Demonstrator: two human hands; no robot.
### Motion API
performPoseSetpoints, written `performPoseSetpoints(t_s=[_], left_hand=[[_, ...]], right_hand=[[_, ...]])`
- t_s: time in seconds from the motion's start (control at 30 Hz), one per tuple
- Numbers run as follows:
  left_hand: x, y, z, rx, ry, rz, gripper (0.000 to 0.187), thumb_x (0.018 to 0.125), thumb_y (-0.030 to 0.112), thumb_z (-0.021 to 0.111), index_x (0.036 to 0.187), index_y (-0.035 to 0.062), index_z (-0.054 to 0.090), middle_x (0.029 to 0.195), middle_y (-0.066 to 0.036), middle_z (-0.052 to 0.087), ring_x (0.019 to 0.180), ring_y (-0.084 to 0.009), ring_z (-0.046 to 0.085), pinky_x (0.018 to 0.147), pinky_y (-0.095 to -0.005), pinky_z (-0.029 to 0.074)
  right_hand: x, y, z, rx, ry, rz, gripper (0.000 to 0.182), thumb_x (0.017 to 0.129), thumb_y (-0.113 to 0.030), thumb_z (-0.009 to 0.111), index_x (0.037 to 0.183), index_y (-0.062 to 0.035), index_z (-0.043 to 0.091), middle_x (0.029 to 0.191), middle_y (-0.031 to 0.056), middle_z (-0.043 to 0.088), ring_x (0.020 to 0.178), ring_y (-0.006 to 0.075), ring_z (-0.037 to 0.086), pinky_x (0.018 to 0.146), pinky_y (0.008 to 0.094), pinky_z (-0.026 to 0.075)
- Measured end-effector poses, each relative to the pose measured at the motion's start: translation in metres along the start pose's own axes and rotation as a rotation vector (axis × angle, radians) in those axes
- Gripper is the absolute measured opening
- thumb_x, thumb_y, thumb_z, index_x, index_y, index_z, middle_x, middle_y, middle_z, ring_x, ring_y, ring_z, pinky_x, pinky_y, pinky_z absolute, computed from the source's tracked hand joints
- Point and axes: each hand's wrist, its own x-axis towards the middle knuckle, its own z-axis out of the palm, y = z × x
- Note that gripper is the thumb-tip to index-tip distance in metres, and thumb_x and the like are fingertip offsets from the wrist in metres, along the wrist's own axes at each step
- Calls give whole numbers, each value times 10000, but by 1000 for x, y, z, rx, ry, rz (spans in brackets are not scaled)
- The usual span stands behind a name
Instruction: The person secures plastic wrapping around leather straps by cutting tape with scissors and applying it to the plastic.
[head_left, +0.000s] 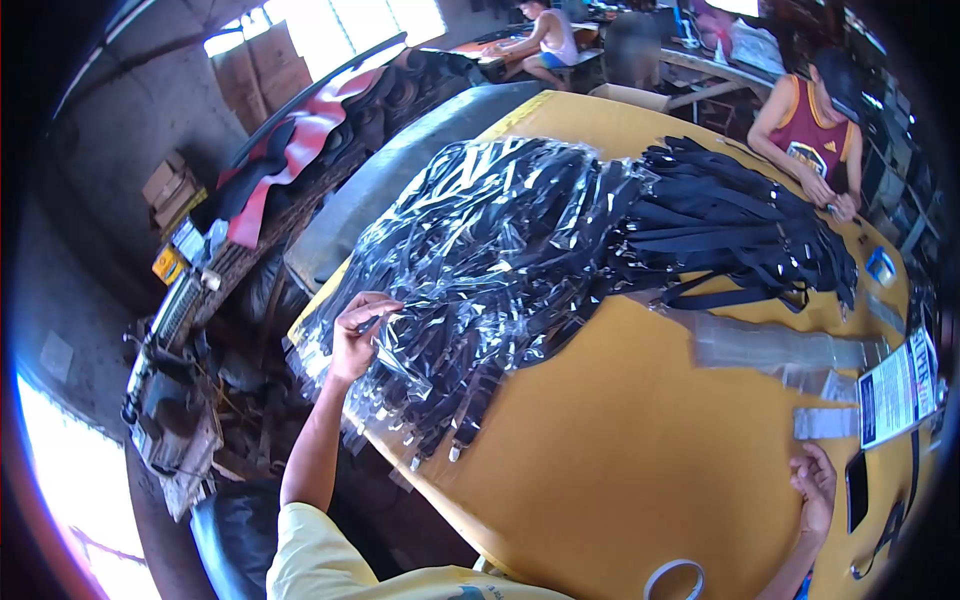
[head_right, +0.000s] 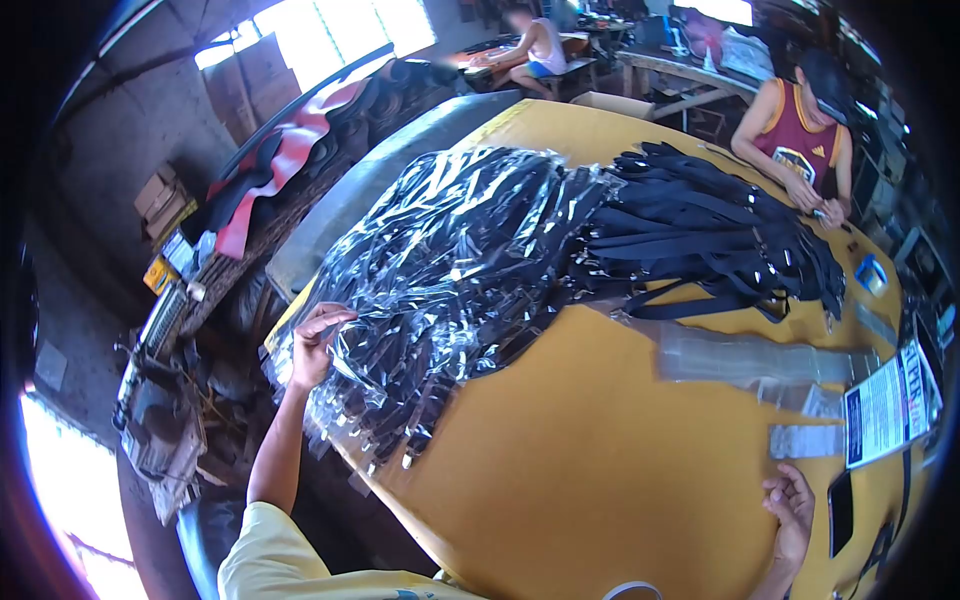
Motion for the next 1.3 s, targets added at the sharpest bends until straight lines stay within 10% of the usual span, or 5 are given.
performPoseSetpoints(t_s=[0.37,0.7,0.9,0.97,1.3], left_hand=[[-52,41,-7,295,20,-343,603,924,411,725,1351,14,571,1040,-148,727,929,-252,705,817,-382,556],[-70,77,-12,503,296,-97,252,948,30,627,1199,27,647,1120,-156,682,990,-309,656,903,-405,508],[-82,95,-9,497,287,-63,212,945,-6,605,1145,24,670,1123,-145,699,1024,-318,679,906,-389,520],[-90,93,11,461,112,-42,367,905,-30,628,1267,29,627,1261,-160,661,1184,-329,635,1031,-421,476],[-83,80,51,722,-94,110,478,1001,323,579,1385,39,562,1460,-136,534,1354,-321,493,1117,-473,363]], right_hand=[[1,5,-5,-87,-25,-11,531,886,-204,778,1330,-27,548,1000,17,637,735,20,522,641,130,442],[-8,-27,29,29,-67,16,504,934,-118,716,1381,-13,508,1036,36,633,670,0,471,576,127,385],[-4,-8,-4,-169,-59,70,501,930,-211,726,1371,-48,553,1252,65,652,1198,192,583,1029,310,435],[7,15,-19,-12,-50,-22,493,940,-98,704,1382,-11,503,1034,35,629,657,-9,453,550,125,357],[-1,-4,1,31,-29,10,520,897,-94,745,1354,-7,514,1026,56,633,680,20,507,570,128,416]])
